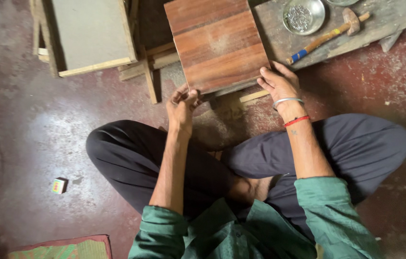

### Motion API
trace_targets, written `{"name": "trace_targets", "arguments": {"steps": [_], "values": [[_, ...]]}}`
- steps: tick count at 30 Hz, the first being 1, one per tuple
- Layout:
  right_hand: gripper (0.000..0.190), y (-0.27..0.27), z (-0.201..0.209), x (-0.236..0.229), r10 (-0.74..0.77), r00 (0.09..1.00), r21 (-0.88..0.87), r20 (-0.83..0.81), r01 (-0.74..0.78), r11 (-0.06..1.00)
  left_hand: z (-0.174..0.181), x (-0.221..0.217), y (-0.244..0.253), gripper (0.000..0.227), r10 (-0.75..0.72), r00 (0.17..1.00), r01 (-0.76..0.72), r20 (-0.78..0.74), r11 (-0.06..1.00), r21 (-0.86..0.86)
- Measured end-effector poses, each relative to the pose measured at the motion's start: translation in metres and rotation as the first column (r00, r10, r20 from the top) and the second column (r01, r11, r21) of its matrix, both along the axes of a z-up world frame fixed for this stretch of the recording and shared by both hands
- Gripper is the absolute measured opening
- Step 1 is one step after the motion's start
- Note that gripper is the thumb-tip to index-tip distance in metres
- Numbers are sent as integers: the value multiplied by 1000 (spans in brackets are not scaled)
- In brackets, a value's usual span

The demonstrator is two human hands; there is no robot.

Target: The person sits on the floor and assembles wooden frames by hammering nails into the corners. They handle multiple frames, flipping them over to work on different sides and using a hammer to secure the joints.

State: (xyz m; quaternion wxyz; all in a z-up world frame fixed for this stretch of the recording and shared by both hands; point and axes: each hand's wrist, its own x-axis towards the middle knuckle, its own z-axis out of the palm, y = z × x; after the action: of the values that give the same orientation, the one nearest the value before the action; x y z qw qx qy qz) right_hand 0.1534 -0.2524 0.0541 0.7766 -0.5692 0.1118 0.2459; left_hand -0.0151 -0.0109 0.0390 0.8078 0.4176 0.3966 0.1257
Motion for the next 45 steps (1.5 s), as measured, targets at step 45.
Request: {"name": "trace_targets", "arguments": {"steps": [45], "values": [[9,-5,-17,-37,-17,1000,62,5,17,998,20,-24,-16,43,15,999,-21,47,992,122]]}}
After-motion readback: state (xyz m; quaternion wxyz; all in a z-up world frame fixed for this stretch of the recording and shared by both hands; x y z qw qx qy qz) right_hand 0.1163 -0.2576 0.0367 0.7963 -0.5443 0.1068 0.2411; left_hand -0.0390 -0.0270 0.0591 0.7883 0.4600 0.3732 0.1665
